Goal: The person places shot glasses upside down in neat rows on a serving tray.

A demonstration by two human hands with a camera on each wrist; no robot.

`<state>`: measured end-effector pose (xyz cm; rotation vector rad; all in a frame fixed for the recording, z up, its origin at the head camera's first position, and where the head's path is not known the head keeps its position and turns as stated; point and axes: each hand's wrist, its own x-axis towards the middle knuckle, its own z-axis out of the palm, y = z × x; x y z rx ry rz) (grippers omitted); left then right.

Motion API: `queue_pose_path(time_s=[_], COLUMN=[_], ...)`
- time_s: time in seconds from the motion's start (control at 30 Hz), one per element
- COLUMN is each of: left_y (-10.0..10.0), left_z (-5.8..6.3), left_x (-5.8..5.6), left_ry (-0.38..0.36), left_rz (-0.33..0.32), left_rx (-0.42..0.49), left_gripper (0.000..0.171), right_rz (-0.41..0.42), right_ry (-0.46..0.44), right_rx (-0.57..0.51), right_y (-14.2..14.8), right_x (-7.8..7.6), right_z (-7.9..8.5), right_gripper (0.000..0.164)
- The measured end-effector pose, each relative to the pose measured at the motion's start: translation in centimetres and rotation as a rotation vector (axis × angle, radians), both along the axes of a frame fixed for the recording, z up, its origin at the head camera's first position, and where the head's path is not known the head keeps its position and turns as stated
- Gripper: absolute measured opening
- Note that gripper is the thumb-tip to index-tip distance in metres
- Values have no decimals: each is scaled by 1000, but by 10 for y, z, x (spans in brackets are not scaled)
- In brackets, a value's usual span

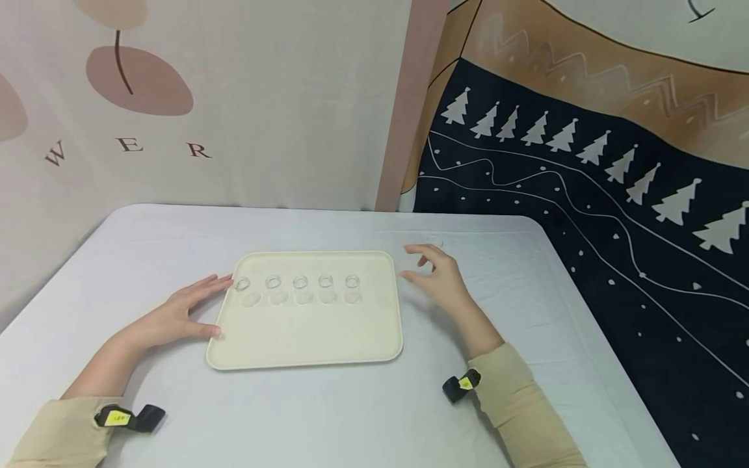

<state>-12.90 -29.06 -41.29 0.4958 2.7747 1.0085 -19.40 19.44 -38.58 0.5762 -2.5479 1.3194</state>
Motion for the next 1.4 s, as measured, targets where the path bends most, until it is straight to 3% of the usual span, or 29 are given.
queue_pose_path(time_s=[0.5, 0.93, 1.4], left_y=[0, -1, 0], left_z=[0, -1, 0], left_x=[0, -1, 1], left_ry=[1, -3, -8], left_rz=[-3, -4, -1], left_rx=[3, -4, 0], left_gripper=[94, 94, 94], right_rz=[-133, -193, -179], right_ry=[-19, -38, -227], right_rx=[-12, -7, 68], right_y=[35, 61, 58], right_x=[-10, -32, -52], right_z=[-2, -12, -23], right_gripper=[47, 54, 54])
